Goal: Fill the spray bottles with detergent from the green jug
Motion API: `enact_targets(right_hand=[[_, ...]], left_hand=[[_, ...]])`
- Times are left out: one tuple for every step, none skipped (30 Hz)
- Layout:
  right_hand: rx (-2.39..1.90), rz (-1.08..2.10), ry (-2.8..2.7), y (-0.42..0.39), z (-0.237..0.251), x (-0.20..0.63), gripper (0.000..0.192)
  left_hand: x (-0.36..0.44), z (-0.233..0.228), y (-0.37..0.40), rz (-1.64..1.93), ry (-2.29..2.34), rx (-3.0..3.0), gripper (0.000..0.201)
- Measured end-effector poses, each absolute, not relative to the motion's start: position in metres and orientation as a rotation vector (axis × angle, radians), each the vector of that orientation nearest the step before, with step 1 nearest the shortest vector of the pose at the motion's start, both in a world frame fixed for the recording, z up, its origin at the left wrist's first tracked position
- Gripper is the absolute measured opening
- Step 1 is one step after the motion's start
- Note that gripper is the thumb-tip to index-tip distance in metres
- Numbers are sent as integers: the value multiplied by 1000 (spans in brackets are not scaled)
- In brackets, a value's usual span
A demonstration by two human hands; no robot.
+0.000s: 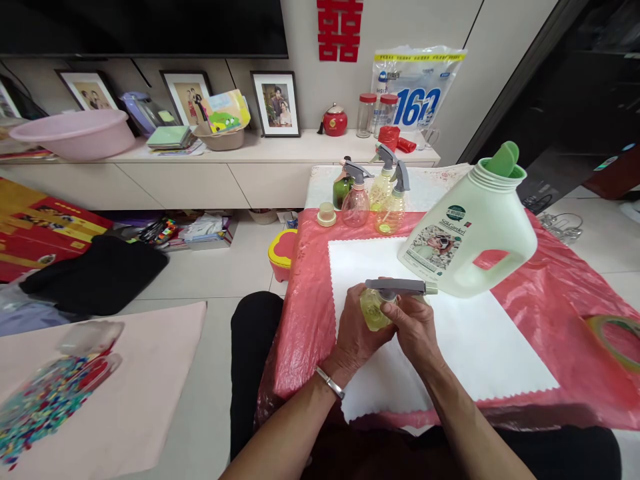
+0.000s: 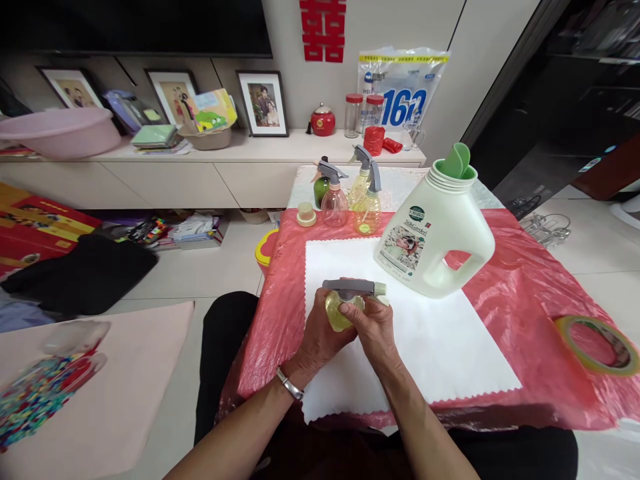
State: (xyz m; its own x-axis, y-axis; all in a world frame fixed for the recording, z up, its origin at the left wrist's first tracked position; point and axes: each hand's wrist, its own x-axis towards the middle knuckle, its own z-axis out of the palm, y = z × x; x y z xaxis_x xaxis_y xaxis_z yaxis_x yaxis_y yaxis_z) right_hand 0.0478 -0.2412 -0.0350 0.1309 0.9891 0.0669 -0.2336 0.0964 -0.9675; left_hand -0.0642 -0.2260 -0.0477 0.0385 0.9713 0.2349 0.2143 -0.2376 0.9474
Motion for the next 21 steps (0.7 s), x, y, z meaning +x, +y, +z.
enact_targets(right_hand=[[-1023, 1164, -983, -241, -35, 47, 48], [-1021, 1158, -983, -241, -35, 46, 50], [-1021, 1150, -985, -240, -35, 45, 51], [-1023, 1143, -988, -240, -35, 44, 53], [-1026, 1136, -995, -240, -35, 43, 53], [-1029, 1132, -1007, -240, -35, 44, 53], [-1031, 1129, -1025, -240, -35, 44, 53], [-1033, 1128, -1048, -240, -35, 46, 52], [-1036, 1127, -1075, -240, -35, 49, 50], [-1040, 1127, -1103, -240, -35, 51, 48], [-1044, 1126, -1130, -240, -35, 54, 45], [-1050, 1122, -1152, -240, -35, 57, 43], [-1057, 1114, -1168, -240, -34, 59, 41], [-1063, 1104, -1178, -239, -34, 61, 40], [-1069, 1091, -1183, -238, -34, 62, 41], [-1074, 1077, -1184, -237, -34, 62, 42], [-1081, 1061, -1180, -236, -34, 62, 44], [-1090, 1045, -1172, -236, -34, 60, 46], [-1100, 1028, -1160, -235, -35, 58, 48], [-1110, 1012, -1145, -235, -36, 56, 50], [-1117, 997, -1128, -235, -37, 54, 52]], left_hand=[[-64, -47, -226, 1261, 1218, 1565, 61], [-64, -46, -226, 1255, 1199, 1567, 59], [-65, -45, -225, 1247, 1178, 1564, 57], [-65, -44, -225, 1238, 1158, 1557, 57], [-65, -43, -225, 1231, 1144, 1553, 57], [-66, -43, -225, 1229, 1141, 1555, 57], [-66, -43, -225, 1224, 1142, 1563, 57], [-66, -44, -225, 1214, 1149, 1565, 57], [-67, -45, -225, 1203, 1160, 1557, 59], [-66, -47, -226, 1196, 1181, 1537, 63], [-66, -49, -227, 1194, 1206, 1511, 67], [-66, -51, -227, 1195, 1229, 1486, 71], [-66, -53, -228, 1197, 1245, 1472, 74], [-66, -55, -229, 1203, 1248, 1467, 75], [-65, -56, -229, 1209, 1236, 1467, 76], [-65, -57, -230, 1217, 1212, 1466, 75], [-65, -57, -230, 1228, 1189, 1456, 76], [-65, -57, -230, 1236, 1170, 1444, 76], [-64, -58, -229, 1242, 1162, 1436, 77], [-64, -58, -229, 1246, 1165, 1436, 77], [-64, -59, -228, 1246, 1181, 1446, 76]])
